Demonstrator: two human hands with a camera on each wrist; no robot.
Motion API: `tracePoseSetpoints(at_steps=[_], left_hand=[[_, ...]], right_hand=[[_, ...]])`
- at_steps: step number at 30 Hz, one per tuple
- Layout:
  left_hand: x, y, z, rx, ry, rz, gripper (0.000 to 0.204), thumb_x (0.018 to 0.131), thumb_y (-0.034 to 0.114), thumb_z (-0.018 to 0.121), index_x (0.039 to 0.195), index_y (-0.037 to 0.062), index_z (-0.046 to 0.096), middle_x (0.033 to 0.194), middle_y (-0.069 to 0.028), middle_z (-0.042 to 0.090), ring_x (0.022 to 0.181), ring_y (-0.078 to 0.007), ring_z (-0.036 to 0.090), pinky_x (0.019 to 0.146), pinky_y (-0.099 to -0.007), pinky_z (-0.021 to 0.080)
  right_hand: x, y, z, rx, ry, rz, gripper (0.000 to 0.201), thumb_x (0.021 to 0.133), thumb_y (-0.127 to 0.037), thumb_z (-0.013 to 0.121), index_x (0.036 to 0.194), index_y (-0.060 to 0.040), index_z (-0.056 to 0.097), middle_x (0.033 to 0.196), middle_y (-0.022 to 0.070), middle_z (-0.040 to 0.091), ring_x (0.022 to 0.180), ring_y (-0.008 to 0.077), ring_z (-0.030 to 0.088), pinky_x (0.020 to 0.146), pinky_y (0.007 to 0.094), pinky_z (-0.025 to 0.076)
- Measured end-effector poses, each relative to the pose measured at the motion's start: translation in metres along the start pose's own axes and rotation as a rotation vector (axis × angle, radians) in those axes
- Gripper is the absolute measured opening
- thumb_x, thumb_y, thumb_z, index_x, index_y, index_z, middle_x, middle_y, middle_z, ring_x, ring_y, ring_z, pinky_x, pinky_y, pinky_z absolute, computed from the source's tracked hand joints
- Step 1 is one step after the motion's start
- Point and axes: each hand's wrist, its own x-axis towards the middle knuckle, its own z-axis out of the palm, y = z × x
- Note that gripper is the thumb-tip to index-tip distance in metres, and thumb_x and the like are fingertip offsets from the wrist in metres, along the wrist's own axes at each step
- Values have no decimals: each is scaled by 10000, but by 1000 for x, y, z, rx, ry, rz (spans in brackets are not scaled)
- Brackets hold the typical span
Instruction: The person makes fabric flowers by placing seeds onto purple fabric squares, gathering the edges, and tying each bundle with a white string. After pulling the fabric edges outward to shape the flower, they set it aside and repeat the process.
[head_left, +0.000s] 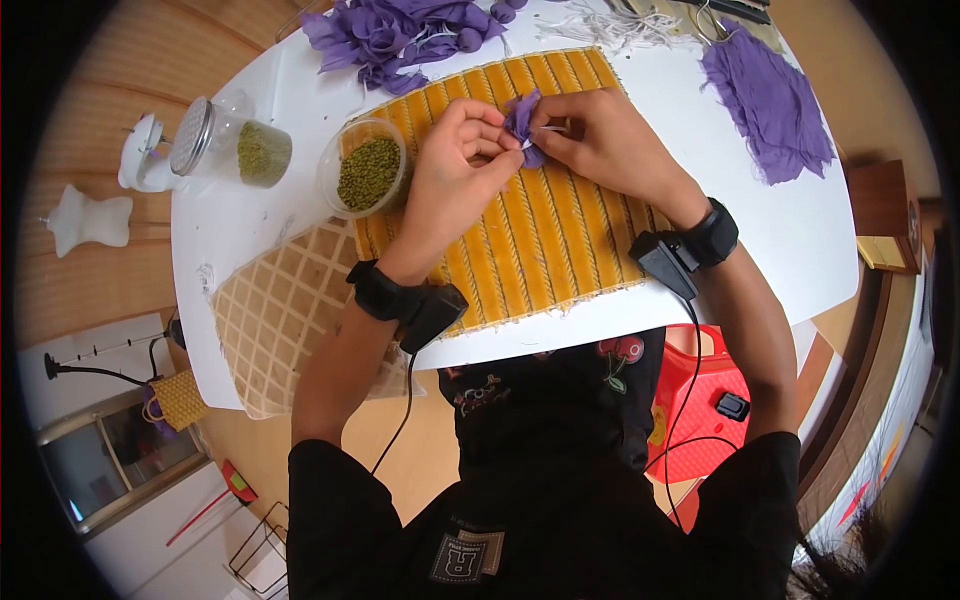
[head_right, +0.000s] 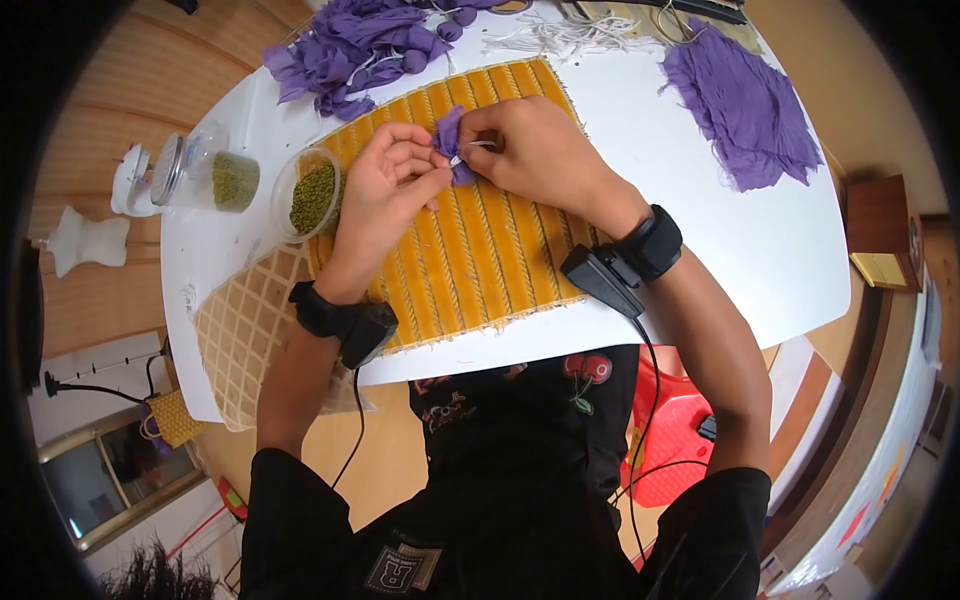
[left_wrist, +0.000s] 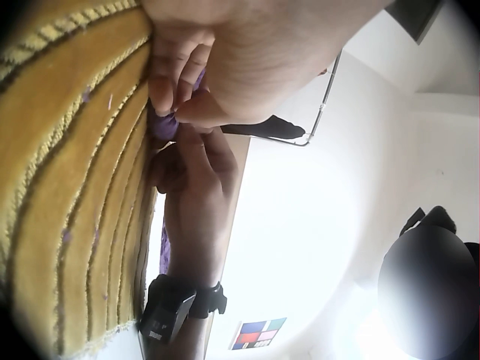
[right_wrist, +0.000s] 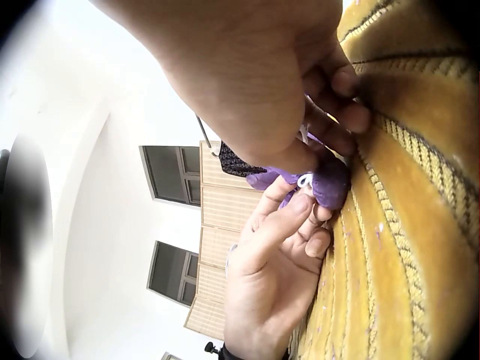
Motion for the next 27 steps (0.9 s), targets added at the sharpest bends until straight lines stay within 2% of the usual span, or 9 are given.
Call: tracePoseSetpoints(at_steps=[10, 13, 18, 22, 25, 27], left_hand=[[1, 0, 3, 28, 37, 16, 297, 826, -19, 672, 1045, 17, 475, 884, -55, 594, 763, -77, 577, 585, -207, 452], [0, 1, 3, 14, 58, 37, 271, 825, -39, 639, 1027, 19, 468, 876, -59, 584, 760, -85, 585, 578, -209, 451], [2, 0, -1, -23, -20, 47, 231, 809, -72, 549, 991, 21, 440, 862, -66, 540, 778, -122, 597, 631, -237, 503], [1, 3, -1, -39, -34, 24, 229, 808, -75, 539, 990, 20, 437, 875, -67, 525, 793, -133, 596, 662, -249, 521], [2, 6, -2, -38, -48, 43, 247, 804, -81, 556, 994, 23, 439, 903, -78, 531, 802, -138, 595, 673, -251, 523], [2, 7, -3, -3, -66, 42, 308, 778, -40, 666, 979, 10, 438, 904, -85, 547, 824, -119, 569, 635, -227, 522]], right_hand=[[-1, 0, 3, -71, 25, -43, 122, 780, -142, 641, 807, -28, 673, 749, 172, 653, 695, 353, 632, 671, 393, 504], [-1, -1, 3, -42, 18, -34, 121, 779, -139, 641, 816, -29, 676, 756, 177, 655, 704, 357, 633, 676, 396, 505], [-2, -1, 5, -35, 48, -54, 142, 774, -124, 643, 871, -32, 693, 775, 189, 662, 718, 361, 639, 698, 402, 513], [-2, 0, 5, -61, 53, -50, 179, 775, -124, 643, 912, -22, 698, 790, 197, 664, 727, 361, 642, 704, 402, 517], [-2, 2, 6, -50, 65, -57, 221, 774, -124, 644, 955, -8, 697, 803, 199, 668, 740, 357, 648, 713, 397, 522], [-2, 2, 5, -56, 57, -46, 253, 773, -123, 647, 989, 0, 695, 812, 197, 673, 754, 353, 655, 724, 391, 526]])
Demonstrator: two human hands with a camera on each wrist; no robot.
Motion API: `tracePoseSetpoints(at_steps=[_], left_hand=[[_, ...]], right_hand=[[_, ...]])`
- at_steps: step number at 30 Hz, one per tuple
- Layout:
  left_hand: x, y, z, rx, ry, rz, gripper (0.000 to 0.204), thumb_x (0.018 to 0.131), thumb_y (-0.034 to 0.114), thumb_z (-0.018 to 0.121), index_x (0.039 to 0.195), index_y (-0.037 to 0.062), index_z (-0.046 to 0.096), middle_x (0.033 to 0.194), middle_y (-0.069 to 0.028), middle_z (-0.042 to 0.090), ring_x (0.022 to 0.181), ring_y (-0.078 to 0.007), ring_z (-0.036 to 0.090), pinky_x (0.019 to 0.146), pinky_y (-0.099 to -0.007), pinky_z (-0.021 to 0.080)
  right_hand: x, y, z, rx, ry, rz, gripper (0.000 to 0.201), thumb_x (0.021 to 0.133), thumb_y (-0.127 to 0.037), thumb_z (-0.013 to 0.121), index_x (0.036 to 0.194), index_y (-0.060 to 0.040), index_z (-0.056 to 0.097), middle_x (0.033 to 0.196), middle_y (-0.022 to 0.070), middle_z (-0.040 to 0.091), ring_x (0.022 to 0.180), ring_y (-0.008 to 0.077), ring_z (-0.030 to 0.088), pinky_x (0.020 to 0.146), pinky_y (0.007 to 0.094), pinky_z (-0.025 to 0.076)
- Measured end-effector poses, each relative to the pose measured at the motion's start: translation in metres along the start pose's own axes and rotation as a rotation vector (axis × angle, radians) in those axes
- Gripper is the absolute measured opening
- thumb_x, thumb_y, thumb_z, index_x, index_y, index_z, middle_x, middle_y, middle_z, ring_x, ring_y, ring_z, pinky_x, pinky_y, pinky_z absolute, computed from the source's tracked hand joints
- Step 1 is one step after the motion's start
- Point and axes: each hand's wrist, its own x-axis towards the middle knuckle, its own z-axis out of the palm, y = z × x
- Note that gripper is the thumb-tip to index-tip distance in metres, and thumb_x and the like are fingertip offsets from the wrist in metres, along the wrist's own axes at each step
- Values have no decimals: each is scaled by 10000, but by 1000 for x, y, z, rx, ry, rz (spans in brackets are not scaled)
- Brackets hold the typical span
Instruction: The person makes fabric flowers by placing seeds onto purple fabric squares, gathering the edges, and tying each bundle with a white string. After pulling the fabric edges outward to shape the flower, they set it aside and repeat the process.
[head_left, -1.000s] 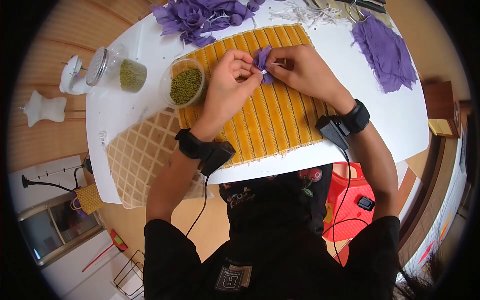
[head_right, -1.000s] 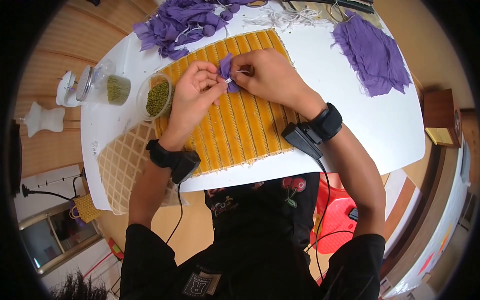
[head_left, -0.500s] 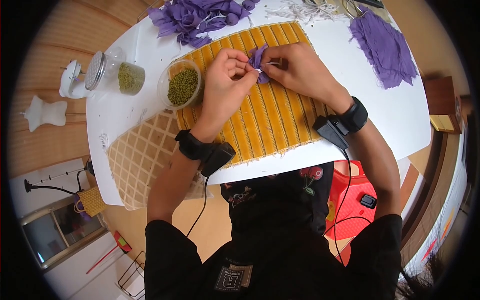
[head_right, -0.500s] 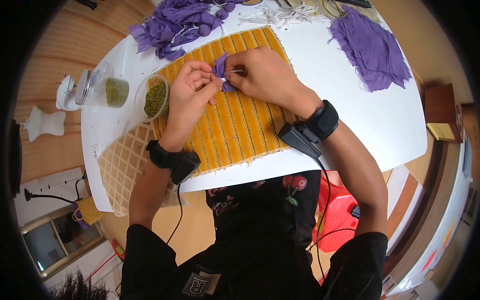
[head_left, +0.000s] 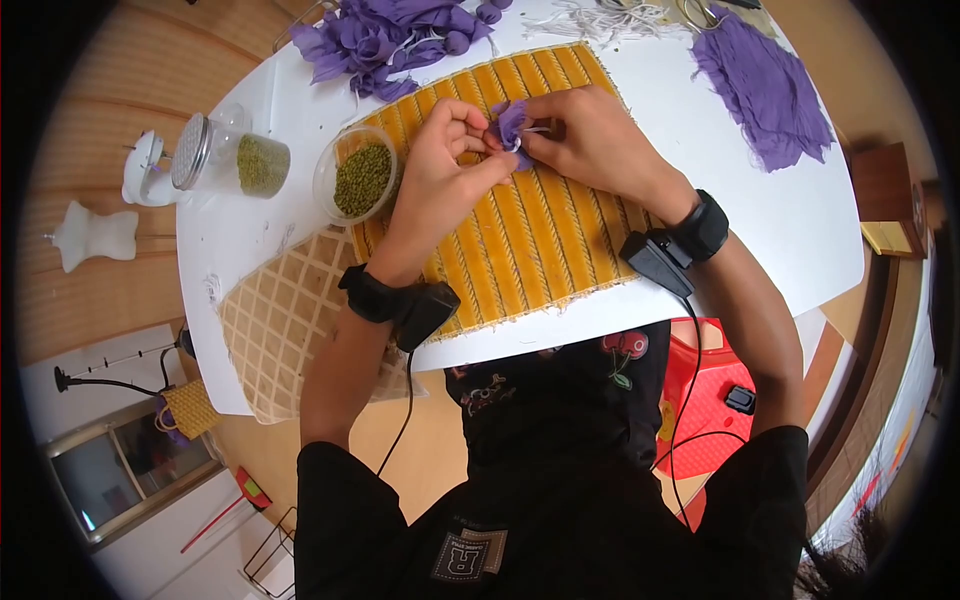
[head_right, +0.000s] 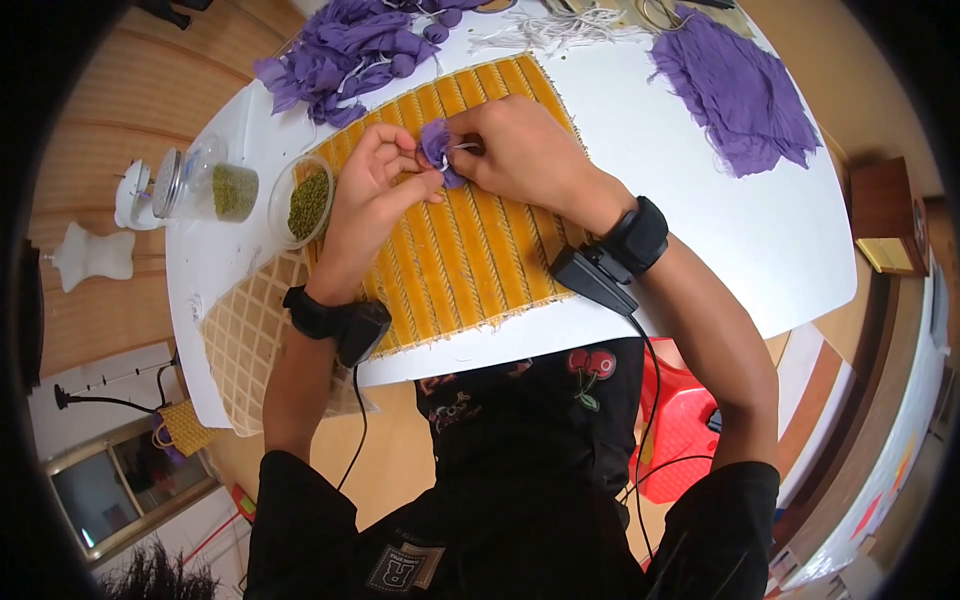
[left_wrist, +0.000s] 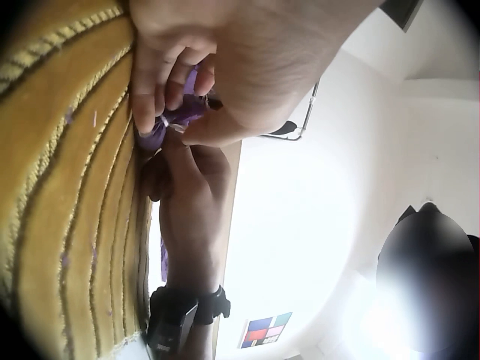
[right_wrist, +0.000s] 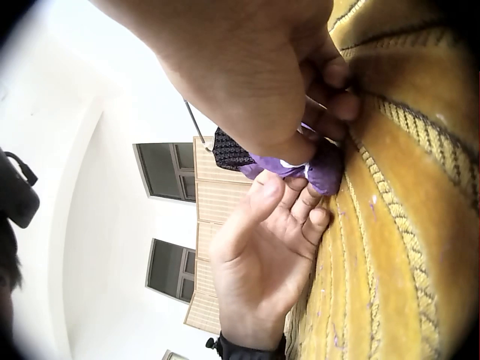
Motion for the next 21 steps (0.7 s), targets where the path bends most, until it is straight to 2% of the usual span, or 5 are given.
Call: tracePoseSetpoints(at_steps=[4, 9, 16, 21], left_hand=[[0, -2, 6, 78, 35, 33, 304, 811, -25, 688, 988, 24, 445, 929, -91, 578, 797, -113, 599, 667, -222, 516], [2, -8, 6, 53, 118, 27, 278, 820, -42, 685, 955, 26, 452, 887, -77, 586, 759, -98, 603, 668, -222, 530], [0, -7, 2, -19, 116, 7, 275, 815, -97, 629, 969, 32, 443, 877, -67, 575, 761, -113, 610, 674, -239, 536], [-1, -2, -6, 160, 23, -18, 250, 809, -109, 528, 1000, 21, 435, 838, -59, 570, 688, -100, 571, 610, -227, 476]], right_hand=[[-1, -2, -1, -33, -17, -12, 252, 772, -125, 652, 986, 1, 696, 813, 200, 672, 753, 353, 656, 727, 392, 527], [0, 0, 2, -20, 12, -15, 168, 777, -124, 654, 882, 1, 691, 781, 194, 664, 729, 355, 649, 704, 394, 518], [0, -3, 0, -19, -18, -1, 129, 783, -123, 650, 852, -22, 690, 765, 177, 664, 719, 341, 647, 693, 390, 514], [0, -2, 0, -4, -9, -28, 121, 784, -117, 641, 848, -31, 696, 780, 168, 675, 723, 329, 654, 704, 387, 514]])
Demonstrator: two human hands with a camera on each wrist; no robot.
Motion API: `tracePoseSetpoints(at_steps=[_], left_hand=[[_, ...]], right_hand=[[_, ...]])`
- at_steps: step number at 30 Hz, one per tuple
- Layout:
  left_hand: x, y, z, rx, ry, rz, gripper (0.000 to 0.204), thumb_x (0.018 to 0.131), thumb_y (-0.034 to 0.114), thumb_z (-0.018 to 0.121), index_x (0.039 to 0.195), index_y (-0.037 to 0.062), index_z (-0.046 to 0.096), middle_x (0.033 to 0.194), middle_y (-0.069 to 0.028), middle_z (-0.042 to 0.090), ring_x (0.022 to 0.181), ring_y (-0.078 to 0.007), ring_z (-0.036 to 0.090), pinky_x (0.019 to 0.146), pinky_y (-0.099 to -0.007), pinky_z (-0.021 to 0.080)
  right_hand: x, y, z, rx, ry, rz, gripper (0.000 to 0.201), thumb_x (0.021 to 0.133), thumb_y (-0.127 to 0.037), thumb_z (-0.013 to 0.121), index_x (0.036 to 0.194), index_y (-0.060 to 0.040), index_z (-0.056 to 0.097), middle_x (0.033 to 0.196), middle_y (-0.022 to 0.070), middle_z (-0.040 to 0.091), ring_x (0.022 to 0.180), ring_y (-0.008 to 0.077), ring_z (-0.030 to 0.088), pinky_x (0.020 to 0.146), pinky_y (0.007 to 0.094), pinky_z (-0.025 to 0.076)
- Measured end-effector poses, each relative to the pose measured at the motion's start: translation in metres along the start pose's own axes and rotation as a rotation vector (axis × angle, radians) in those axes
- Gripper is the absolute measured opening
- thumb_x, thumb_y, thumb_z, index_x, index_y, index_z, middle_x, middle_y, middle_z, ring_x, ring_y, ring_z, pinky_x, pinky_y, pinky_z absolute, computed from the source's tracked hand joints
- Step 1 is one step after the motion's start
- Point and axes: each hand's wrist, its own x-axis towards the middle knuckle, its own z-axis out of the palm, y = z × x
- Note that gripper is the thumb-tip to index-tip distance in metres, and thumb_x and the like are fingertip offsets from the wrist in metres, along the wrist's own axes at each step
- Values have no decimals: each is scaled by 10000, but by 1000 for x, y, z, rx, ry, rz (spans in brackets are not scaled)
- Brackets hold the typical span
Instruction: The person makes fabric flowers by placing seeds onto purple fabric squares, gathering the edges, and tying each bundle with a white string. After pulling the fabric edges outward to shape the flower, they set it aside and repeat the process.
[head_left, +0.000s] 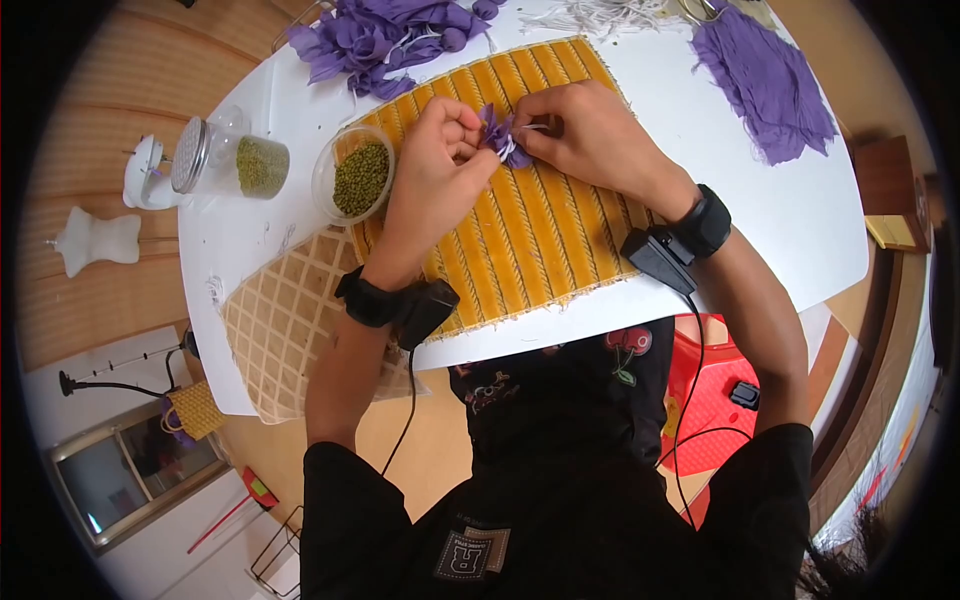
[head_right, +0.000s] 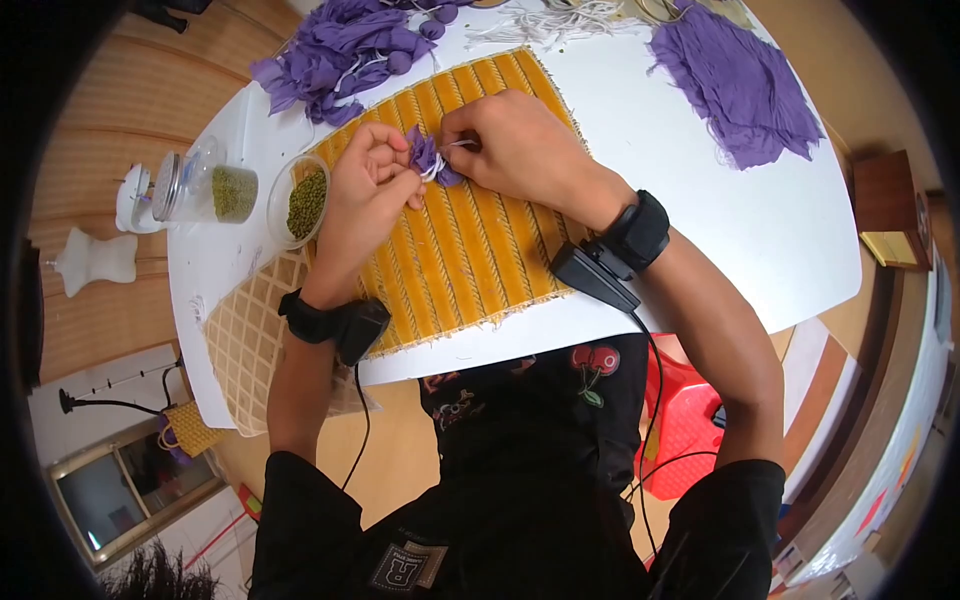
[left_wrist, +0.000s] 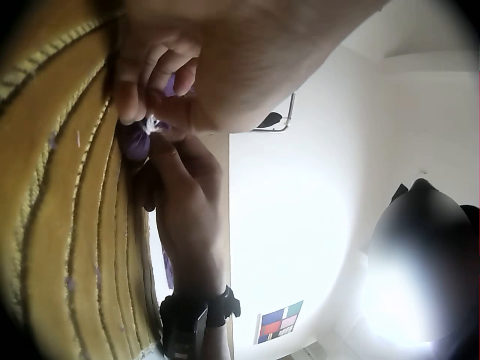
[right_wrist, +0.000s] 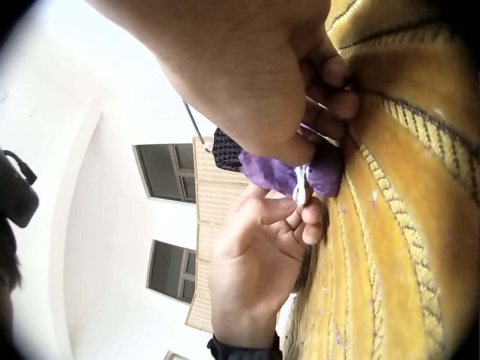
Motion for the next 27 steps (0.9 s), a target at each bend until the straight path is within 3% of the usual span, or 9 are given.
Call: tracePoseSetpoints(at_steps=[4, 7, 12, 15, 18, 27], left_hand=[[-3, 4, -2, 76, -50, -9, 229, 826, -77, 511, 1020, 18, 435, 819, -56, 576, 668, -89, 552, 593, -213, 447], [-3, 11, -4, 19, -120, -128, 229, 832, -54, 516, 1037, 23, 448, 824, -53, 588, 665, -85, 549, 594, -201, 433], [-3, 18, -1, 74, -129, -118, 255, 873, 68, 642, 1023, -9, 450, 821, -62, 607, 706, -67, 562, 612, -202, 446], [-2, 6, 3, 77, -73, -37, 305, 858, 68, 679, 1039, -2, 443, 835, -66, 612, 738, -74, 586, 623, -200, 465], [-2, 1, 4, -42, -61, -50, 318, 837, -4, 682, 1050, 33, 448, 897, -50, 617, 731, -53, 565, 600, -185, 455], [-3, 1, 5, -36, -73, -67, 397, 795, -53, 687, 1088, 10, 425, 863, -79, 604, 735, -87, 599, 620, -208, 497]], right_hand=[[0, 1, 0, -3, -9, -3, 123, 784, -116, 638, 854, -36, 700, 786, 161, 679, 729, 326, 656, 709, 384, 516], [0, 2, 1, -19, -9, -3, 125, 784, -117, 641, 856, -34, 700, 785, 156, 681, 732, 324, 657, 710, 384, 517], [0, 5, 3, -8, 3, -24, 134, 784, -132, 658, 856, -26, 697, 784, 154, 681, 740, 327, 653, 712, 385, 514], [0, 3, 1, -20, -10, -28, 133, 785, -135, 660, 855, -29, 697, 786, 154, 681, 742, 327, 651, 714, 387, 513], [-1, 2, 0, -33, -4, -18, 131, 783, -137, 662, 852, -30, 695, 783, 157, 679, 742, 328, 650, 714, 389, 511], [0, 9, 3, 15, 50, 8, 140, 787, -137, 655, 853, -22, 697, 766, 169, 673, 722, 335, 648, 699, 386, 515]])
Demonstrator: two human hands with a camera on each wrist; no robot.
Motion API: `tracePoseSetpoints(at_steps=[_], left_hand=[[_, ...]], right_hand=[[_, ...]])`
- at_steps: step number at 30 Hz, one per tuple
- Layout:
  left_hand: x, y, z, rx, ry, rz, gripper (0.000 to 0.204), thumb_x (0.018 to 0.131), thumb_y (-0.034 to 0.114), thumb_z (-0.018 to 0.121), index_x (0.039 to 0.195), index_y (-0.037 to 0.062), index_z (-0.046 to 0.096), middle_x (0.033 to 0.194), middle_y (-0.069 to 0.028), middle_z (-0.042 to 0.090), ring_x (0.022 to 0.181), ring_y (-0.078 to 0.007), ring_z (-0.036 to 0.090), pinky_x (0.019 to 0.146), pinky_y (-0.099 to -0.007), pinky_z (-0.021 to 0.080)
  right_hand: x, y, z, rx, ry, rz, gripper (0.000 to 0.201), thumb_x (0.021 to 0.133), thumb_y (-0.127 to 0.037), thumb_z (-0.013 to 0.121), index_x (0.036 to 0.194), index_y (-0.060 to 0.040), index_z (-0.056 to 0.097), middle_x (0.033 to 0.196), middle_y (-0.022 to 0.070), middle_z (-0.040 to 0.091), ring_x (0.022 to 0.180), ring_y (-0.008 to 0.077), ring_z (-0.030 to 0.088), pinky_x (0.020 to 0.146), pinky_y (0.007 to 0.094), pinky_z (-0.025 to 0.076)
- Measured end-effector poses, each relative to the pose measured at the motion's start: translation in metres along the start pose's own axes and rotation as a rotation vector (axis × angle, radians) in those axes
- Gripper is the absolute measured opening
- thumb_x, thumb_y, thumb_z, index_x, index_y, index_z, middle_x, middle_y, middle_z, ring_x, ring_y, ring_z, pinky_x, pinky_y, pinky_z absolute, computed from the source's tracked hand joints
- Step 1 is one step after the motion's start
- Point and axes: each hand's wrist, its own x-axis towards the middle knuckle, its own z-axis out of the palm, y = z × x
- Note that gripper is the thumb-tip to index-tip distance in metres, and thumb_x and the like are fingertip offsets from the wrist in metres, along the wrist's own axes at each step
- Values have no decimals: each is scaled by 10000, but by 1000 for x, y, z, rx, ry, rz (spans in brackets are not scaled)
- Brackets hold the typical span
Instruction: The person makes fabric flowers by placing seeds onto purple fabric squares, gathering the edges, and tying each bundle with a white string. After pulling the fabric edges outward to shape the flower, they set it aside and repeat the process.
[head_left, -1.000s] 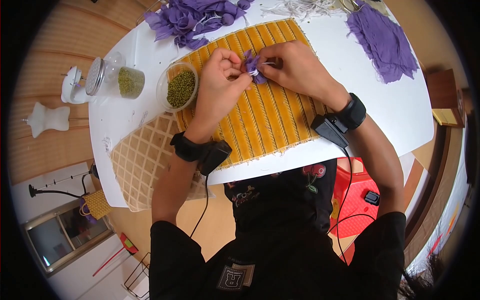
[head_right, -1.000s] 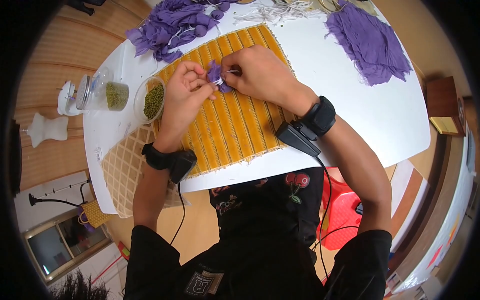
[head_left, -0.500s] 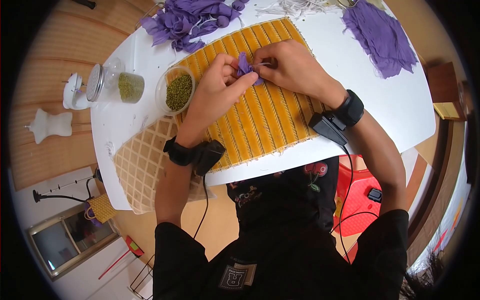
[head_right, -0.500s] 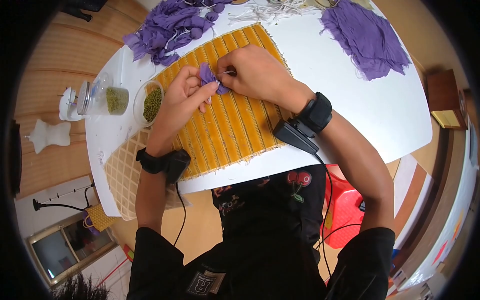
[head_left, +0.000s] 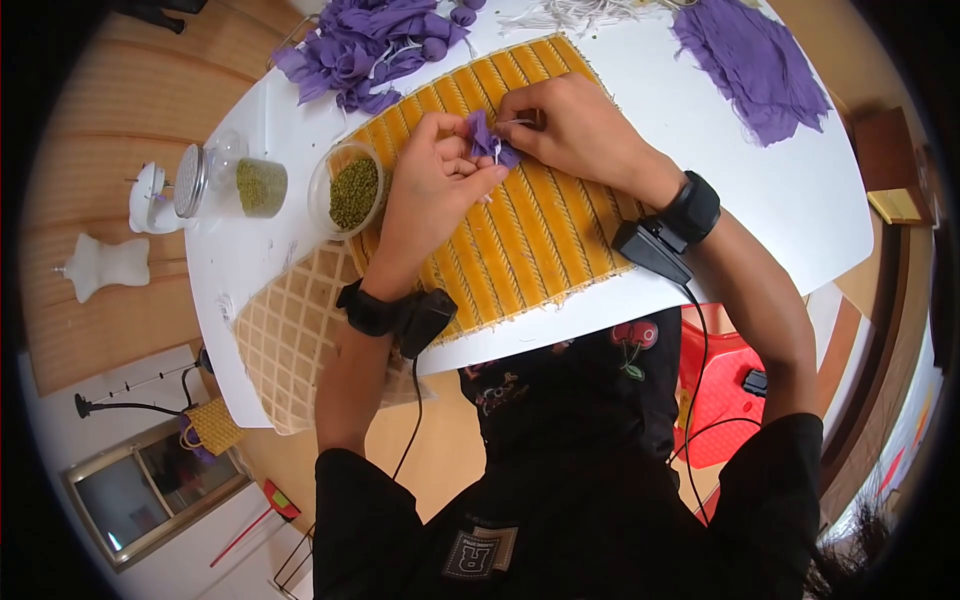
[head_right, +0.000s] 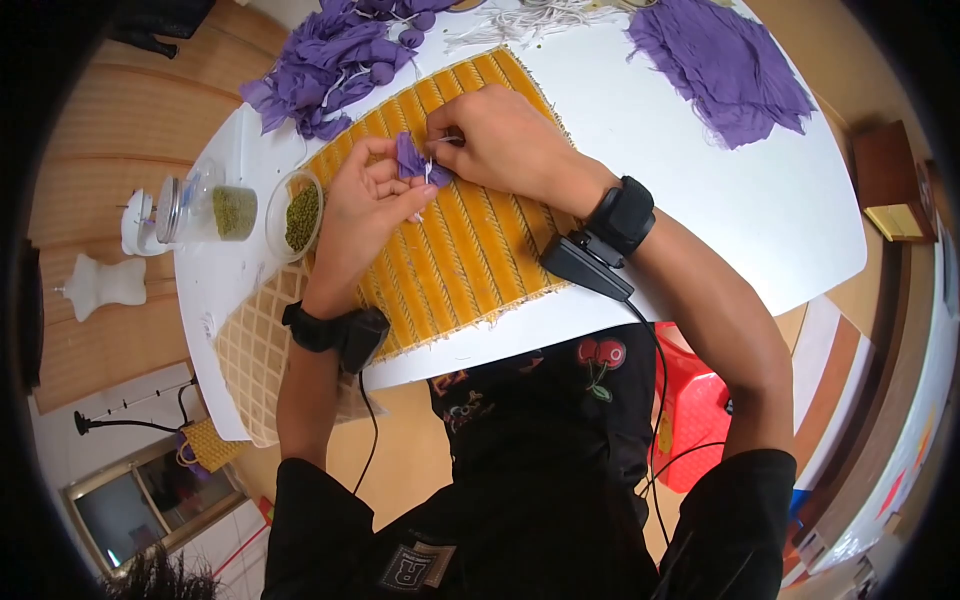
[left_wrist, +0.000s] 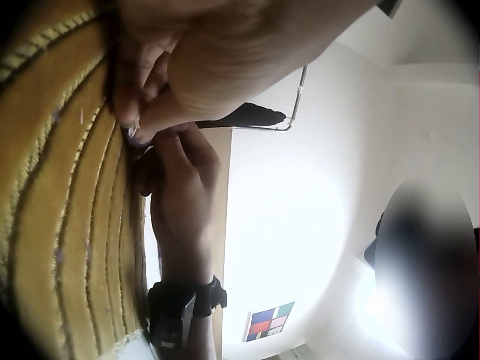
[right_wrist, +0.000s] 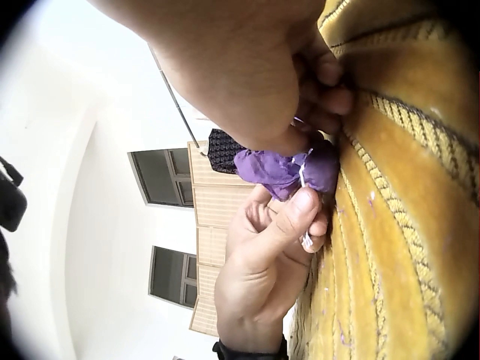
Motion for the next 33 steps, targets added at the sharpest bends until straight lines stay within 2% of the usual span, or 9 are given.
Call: tracePoseSetpoints(at_steps=[4, 9, 16, 22, 24, 28, 30, 33], left_hand=[[-3, 5, 0, -41, -43, -8, 409, 798, -66, 675, 1120, 1, 431, 893, -80, 612, 776, -83, 601, 664, -209, 500], [-5, 11, 0, 63, -115, -56, 348, 810, -96, 640, 1100, -4, 473, 970, -70, 626, 912, -95, 602, 818, -216, 488], [-6, 11, -1, 65, -146, -61, 308, 809, -100, 637, 1070, -7, 502, 995, -81, 637, 938, -103, 604, 833, -224, 490], [-4, 7, 1, 42, -125, 28, 232, 823, -101, 629, 1043, -48, 578, 963, -75, 627, 910, -104, 614, 811, -209, 493], [1, 0, -3, 67, -149, 129, 220, 827, -105, 625, 1043, -65, 612, 968, -75, 629, 910, -105, 625, 814, -208, 502], [1, -1, -4, 115, -173, 129, 207, 833, -101, 623, 1039, -77, 630, 973, -75, 637, 901, -105, 631, 812, -209, 508], [-2, 3, 4, -43, -96, 76, 191, 842, -100, 603, 1026, -83, 650, 972, -74, 649, 901, -104, 632, 795, -202, 508], [-2, 2, 3, 44, -121, 97, 254, 841, -98, 586, 1085, -66, 649, 980, -77, 662, 912, -107, 631, 788, -208, 505]], right_hand=[[-2, 1, 1, -8, 23, 3, 143, 791, -129, 648, 857, -14, 700, 774, 170, 677, 724, 330, 652, 704, 381, 518], [-1, 1, 3, 13, 54, 32, 145, 797, -125, 643, 860, -9, 702, 784, 166, 681, 725, 322, 658, 713, 378, 521], [1, 3, 4, 30, 58, 59, 157, 795, -149, 646, 845, -13, 707, 780, 165, 681, 717, 319, 657, 705, 376, 520], [0, 0, 1, 137, -5, 114, 149, 786, -154, 673, 844, -26, 722, 748, 146, 681, 675, 287, 656, 672, 349, 516], [0, 2, 2, 154, -25, 83, 134, 779, -136, 698, 858, -33, 728, 740, 137, 682, 651, 267, 651, 660, 335, 514], [1, 6, 2, 175, -42, 70, 124, 779, -118, 712, 870, -36, 732, 747, 134, 685, 643, 251, 645, 659, 324, 513], [1, 8, 2, 237, -39, 70, 114, 788, -111, 709, 875, -41, 734, 749, 123, 688, 648, 227, 646, 661, 312, 511], [3, 9, -1, 318, -99, 135, 118, 798, -111, 707, 890, -44, 738, 752, 109, 692, 656, 207, 646, 664, 303, 507]])
